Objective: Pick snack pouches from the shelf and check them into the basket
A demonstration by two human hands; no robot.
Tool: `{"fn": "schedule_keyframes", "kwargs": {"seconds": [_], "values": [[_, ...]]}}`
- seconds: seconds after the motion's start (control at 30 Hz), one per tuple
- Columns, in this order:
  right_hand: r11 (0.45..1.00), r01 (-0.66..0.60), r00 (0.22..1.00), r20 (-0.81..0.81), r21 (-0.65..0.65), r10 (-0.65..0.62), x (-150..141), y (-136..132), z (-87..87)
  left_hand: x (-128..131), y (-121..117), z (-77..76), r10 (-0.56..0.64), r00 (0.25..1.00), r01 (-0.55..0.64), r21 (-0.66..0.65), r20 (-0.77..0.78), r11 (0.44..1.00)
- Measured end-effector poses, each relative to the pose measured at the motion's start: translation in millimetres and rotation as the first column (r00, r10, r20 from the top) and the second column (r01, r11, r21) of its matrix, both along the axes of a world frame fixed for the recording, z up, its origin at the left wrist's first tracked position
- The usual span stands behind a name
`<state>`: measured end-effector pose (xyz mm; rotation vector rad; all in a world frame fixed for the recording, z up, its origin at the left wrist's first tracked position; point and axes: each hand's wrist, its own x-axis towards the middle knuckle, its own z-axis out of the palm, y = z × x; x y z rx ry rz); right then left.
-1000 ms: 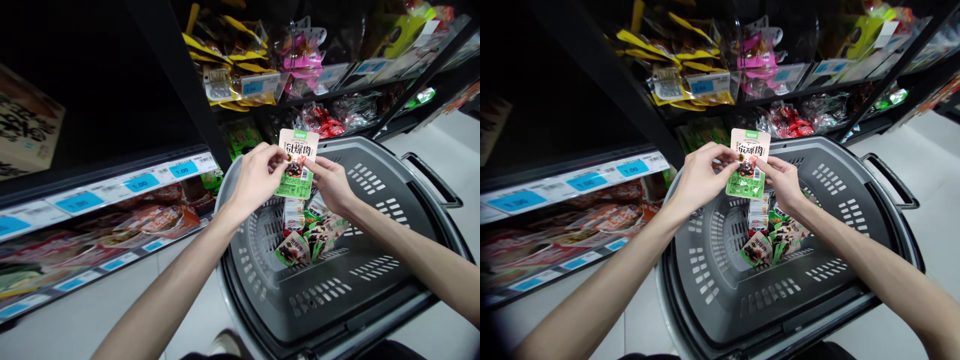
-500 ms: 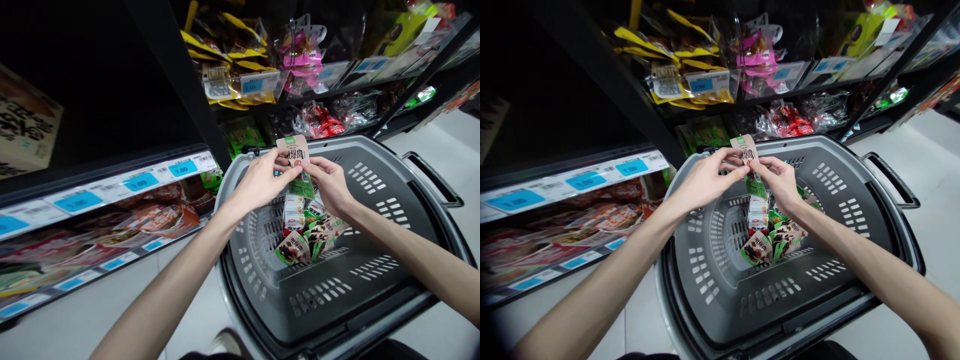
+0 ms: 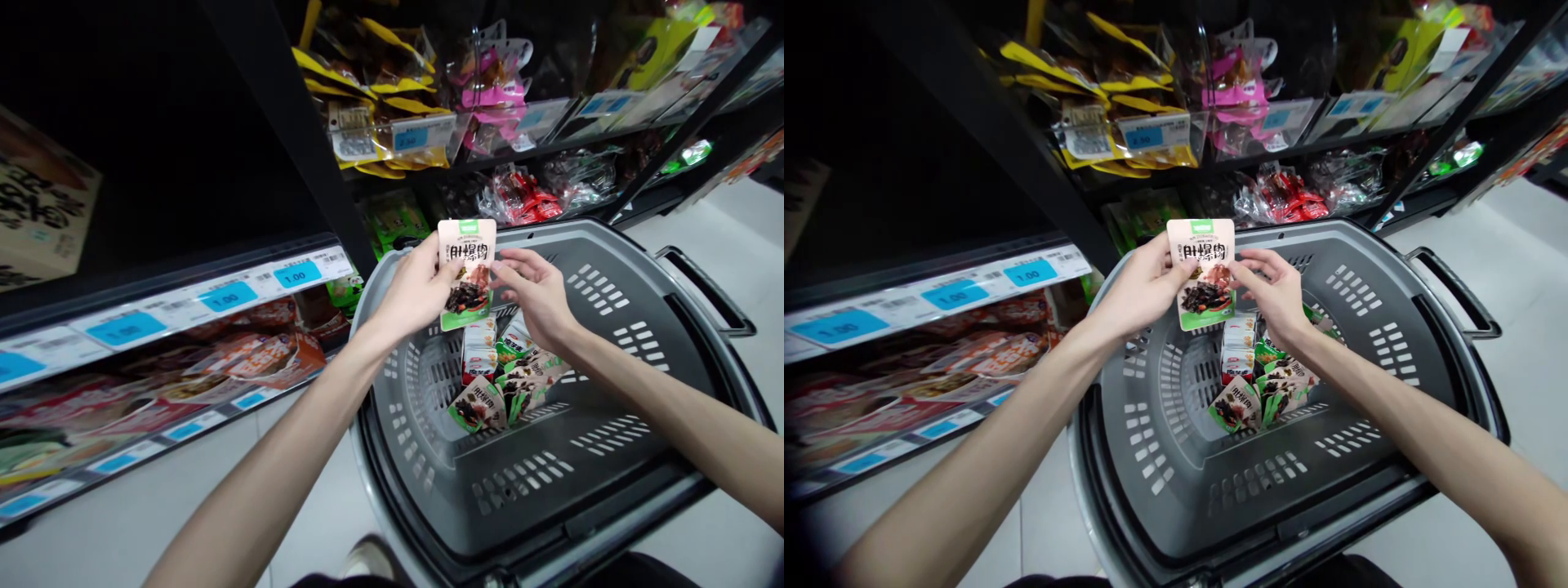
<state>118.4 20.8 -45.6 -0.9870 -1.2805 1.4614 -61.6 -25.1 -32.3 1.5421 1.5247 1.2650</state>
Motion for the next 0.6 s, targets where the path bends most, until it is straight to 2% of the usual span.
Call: {"fn": "schedule_keyframes", "kwargs": {"seconds": [0.07, 0.2, 0.33, 0.6], "values": [[1.000, -0.009, 1.000, 0.029, -0.025, 0.009, -1, 1, -0.4, 2, 0, 1.3, -0.035, 0.983, 0.043, -0.038, 0.181, 0.998], [0.988, -0.143, 0.989, 0.017, -0.056, 0.144, -3, -3, 0.6, 5, -4, 8.9, -0.044, 0.890, 0.118, -0.138, 0.453, 0.983], [0.988, -0.149, 0.988, 0.030, -0.031, 0.150, -4, -6, 1.4, 5, -5, 13.3, -0.020, 0.864, 0.134, -0.190, 0.503, 0.973], [0.992, -0.130, 0.990, 0.051, -0.002, 0.130, -3, -5, -0.4, 6, -5, 13.6, -0.018, 0.866, 0.118, -0.169, 0.500, 0.978]]}}
